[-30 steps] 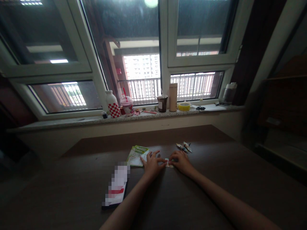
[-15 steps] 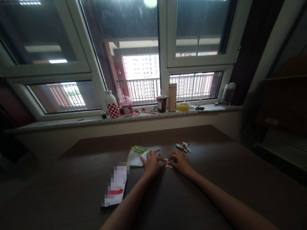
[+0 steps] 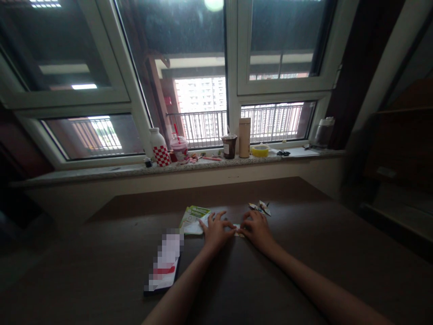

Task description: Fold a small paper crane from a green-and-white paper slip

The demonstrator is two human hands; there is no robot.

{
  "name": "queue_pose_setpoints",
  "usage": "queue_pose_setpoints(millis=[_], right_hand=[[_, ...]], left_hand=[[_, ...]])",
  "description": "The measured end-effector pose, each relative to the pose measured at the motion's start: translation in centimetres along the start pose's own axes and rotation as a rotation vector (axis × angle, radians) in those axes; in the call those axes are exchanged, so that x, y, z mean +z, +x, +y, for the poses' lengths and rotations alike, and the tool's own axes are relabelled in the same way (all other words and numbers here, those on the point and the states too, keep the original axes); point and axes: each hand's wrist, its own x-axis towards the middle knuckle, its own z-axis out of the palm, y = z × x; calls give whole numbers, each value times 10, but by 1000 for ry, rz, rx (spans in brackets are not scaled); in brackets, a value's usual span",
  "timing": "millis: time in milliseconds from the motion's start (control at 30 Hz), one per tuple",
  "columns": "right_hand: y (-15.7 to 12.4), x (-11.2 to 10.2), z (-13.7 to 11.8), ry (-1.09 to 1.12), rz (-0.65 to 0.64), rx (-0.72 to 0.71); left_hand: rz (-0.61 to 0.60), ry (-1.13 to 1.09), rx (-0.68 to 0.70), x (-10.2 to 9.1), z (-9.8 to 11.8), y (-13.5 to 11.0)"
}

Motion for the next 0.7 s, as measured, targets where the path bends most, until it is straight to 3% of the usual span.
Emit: queue_pose_setpoints(millis=[267,700], right_hand=[[-10,-16,-8,-48,-91,-34],[-4,-10,1,96,-149,16]], left_hand=[[64,66,65,1,-1,-8],[60,21,18,-1,6,-10]])
